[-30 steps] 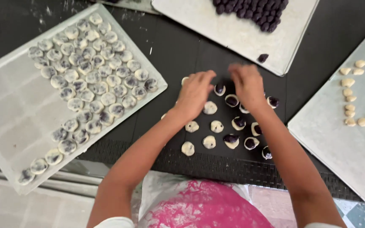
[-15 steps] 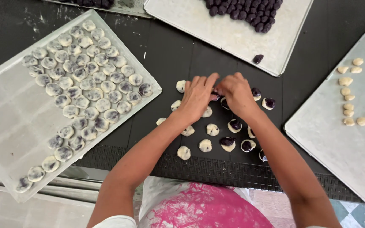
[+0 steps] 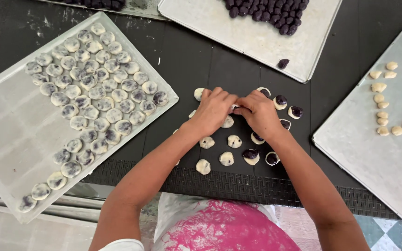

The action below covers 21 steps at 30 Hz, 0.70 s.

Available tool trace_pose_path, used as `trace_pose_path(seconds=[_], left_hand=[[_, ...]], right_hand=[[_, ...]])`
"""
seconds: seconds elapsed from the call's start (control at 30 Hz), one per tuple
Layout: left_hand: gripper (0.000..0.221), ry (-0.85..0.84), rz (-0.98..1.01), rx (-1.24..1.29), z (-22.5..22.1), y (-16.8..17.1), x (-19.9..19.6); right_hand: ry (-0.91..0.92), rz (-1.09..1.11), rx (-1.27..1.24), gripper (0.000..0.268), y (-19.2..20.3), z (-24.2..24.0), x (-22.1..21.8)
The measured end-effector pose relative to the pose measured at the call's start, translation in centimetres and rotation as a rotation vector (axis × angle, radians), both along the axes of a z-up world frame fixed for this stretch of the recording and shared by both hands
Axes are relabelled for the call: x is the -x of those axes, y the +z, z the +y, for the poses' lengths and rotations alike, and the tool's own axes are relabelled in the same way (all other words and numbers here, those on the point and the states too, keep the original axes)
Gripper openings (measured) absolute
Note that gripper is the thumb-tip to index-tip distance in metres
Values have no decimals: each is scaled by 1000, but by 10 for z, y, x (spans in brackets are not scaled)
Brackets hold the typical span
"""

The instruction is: Wrapping purple filling into white dough circles to form small pastries on a production table

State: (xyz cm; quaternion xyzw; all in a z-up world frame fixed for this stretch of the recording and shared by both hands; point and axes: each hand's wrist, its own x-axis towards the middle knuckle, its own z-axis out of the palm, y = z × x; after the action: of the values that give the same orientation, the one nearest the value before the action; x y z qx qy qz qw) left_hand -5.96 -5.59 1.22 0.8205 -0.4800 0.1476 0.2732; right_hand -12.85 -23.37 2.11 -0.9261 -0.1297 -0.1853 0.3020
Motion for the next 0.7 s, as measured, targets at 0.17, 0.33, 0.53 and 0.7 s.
trace_pose_path(seconds=[0.17, 0.33, 0.53, 0.7], left_hand=[[15, 111, 775, 65, 5, 26, -8], [22, 185, 1121, 179, 9, 57, 1], [42, 44, 1388, 526, -3, 25, 11], [32, 88, 1702, 825, -8, -5, -5]], right_hand=[[122, -234, 78, 32, 51, 21, 10], [154, -372, 126, 41, 51, 19, 5], [84, -432, 72, 10, 44, 25, 4], [102, -257, -163, 32, 55, 26, 14]])
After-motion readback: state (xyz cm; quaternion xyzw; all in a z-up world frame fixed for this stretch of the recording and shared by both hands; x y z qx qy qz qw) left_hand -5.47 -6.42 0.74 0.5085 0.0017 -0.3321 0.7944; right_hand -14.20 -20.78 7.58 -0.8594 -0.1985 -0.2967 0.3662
